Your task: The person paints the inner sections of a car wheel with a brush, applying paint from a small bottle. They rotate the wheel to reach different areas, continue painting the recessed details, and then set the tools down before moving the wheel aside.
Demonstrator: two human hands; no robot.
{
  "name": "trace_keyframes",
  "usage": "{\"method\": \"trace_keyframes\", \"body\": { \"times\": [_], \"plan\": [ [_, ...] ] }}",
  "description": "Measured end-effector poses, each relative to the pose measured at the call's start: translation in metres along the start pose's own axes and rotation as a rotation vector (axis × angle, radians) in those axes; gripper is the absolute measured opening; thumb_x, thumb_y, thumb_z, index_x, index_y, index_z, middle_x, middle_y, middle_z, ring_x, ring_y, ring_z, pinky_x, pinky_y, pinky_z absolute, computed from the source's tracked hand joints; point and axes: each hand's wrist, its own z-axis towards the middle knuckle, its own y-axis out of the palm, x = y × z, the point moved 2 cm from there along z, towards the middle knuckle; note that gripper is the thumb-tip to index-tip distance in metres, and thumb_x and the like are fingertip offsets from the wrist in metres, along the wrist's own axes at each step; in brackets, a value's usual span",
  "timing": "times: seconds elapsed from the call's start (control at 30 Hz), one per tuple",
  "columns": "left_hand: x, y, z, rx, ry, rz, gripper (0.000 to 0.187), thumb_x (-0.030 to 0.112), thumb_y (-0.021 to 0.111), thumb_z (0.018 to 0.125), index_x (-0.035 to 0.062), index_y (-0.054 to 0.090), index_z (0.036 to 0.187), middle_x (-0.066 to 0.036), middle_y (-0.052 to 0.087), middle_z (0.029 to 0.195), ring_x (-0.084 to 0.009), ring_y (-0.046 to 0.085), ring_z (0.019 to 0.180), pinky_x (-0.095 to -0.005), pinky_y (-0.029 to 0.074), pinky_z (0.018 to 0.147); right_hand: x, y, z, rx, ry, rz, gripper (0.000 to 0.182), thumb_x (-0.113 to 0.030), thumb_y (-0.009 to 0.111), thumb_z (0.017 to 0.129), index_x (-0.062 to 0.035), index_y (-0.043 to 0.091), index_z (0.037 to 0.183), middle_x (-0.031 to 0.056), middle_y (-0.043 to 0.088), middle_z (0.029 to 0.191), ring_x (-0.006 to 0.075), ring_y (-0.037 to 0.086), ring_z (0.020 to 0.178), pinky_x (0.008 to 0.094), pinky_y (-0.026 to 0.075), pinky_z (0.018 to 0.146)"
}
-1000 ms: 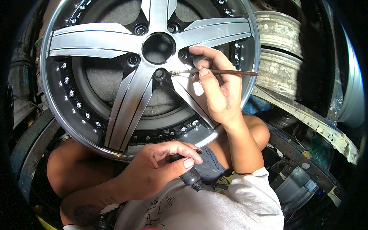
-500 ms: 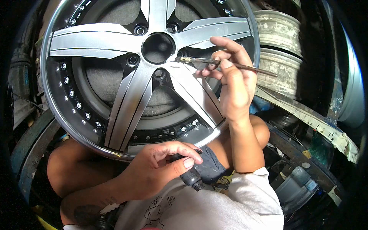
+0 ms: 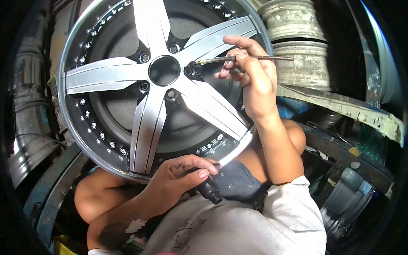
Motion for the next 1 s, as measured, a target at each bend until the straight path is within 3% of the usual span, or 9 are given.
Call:
{"method": "trace_keyframes", "body": {
  "times": [0.1,0.2,0.3,0.5,0.6,0.77,0.87,0.9,1.0],
  "plan": [
    [-0.011,-0.002,0.002,-0.006,-0.032,-0.082,0.017,0.009,0.059,0.099,-0.0014,0.066,0.110,-0.011,0.065,0.118,-0.0153,0.058,0.114,-0.0306,0.044,0.101,-0.005,-0.015,0.003,0.002,0.019,0.054,0.040,-0.017,0.046,0.095,0.0066,0.055,0.126,0.0054,0.058,0.087,0.0140,0.061,0.077,0.0342,0.059,0.076],
    [-0.014,-0.003,0.001,0.000,-0.036,-0.100,0.021,0.015,0.059,0.100,0.0014,0.067,0.114,-0.003,0.068,0.112,-0.0081,0.059,0.105,-0.0254,0.044,0.096,-0.013,-0.029,0.007,0.023,0.007,0.106,0.041,-0.019,0.046,0.095,0.0072,0.055,0.125,0.0053,0.058,0.083,0.0146,0.061,0.075,0.0349,0.058,0.077],
    [-0.006,-0.008,-0.004,0.095,-0.046,-0.027,0.022,0.014,0.058,0.099,-0.0008,0.065,0.113,-0.008,0.068,0.114,-0.0114,0.062,0.103,-0.0273,0.048,0.093,-0.022,-0.050,0.007,0.047,-0.028,0.144,0.040,-0.019,0.046,0.094,0.0076,0.055,0.123,0.0049,0.057,0.080,0.0150,0.061,0.074,0.0356,0.059,0.078],
    [0.041,-0.032,-0.033,0.196,0.370,-0.256,0.017,0.011,0.059,0.096,-0.0002,0.062,0.108,-0.027,0.060,0.121,-0.0216,0.066,0.095,-0.0343,0.054,0.090,-0.035,-0.108,0.005,0.145,-0.092,0.244,0.037,-0.017,0.045,0.094,0.0076,0.058,0.119,0.0056,0.058,0.079,0.0174,0.061,0.074,0.0371,0.057,0.083],
    [0.072,-0.053,-0.055,0.325,0.631,-0.309,0.016,0.018,0.056,0.099,0.0071,0.059,0.111,-0.023,0.056,0.124,-0.0231,0.061,0.091,-0.0355,0.051,0.080,-0.028,-0.128,0.004,0.164,-0.057,0.277,0.033,-0.015,0.048,0.093,0.0075,0.061,0.113,0.0061,0.061,0.081,0.0142,0.058,0.073,0.0324,0.054,0.078],
    [0.107,-0.104,-0.096,0.241,0.975,-0.395,0.025,0.011,0.047,0.101,0.0016,0.054,0.123,-0.025,0.048,0.135,-0.0283,0.056,0.101,-0.0381,0.048,0.089,-0.022,-0.133,-0.005,0.195,-0.078,0.255,0.031,-0.013,0.051,0.090,0.0086,0.063,0.109,0.0071,0.063,0.081,0.0118,0.055,0.070,0.0237,0.044,0.071],
    [0.118,-0.133,-0.116,0.279,1.050,-0.471,0.029,0.011,0.046,0.101,-0.0004,0.054,0.126,-0.026,0.045,0.139,-0.0294,0.055,0.103,-0.0411,0.047,0.092,-0.024,-0.142,-0.010,0.162,-0.086,0.245,0.029,-0.013,0.050,0.089,0.0088,0.062,0.105,0.0074,0.060,0.078,0.0130,0.055,0.068,0.0285,0.048,0.082],
    [0.121,-0.142,-0.121,0.291,1.065,-0.472,0.029,0.011,0.046,0.101,-0.0008,0.054,0.126,-0.026,0.045,0.140,-0.0292,0.055,0.103,-0.0409,0.047,0.092,-0.026,-0.134,-0.014,0.165,-0.125,0.248,0.026,-0.014,0.047,0.087,0.0068,0.059,0.097,0.0036,0.050,0.064,0.0135,0.052,0.058,0.0395,0.048,0.099],
    [0.121,-0.144,-0.133,0.282,1.088,-0.466,0.030,0.011,0.045,0.101,-0.0015,0.054,0.127,-0.025,0.044,0.142,-0.0287,0.054,0.105,-0.0404,0.047,0.092,-0.025,-0.098,-0.032,-0.189,-0.063,0.446,0.024,-0.017,0.045,0.084,0.0033,0.056,0.090,-0.0013,0.037,0.053,0.0124,0.045,0.047,0.0501,0.039,0.113]
  ]
}}
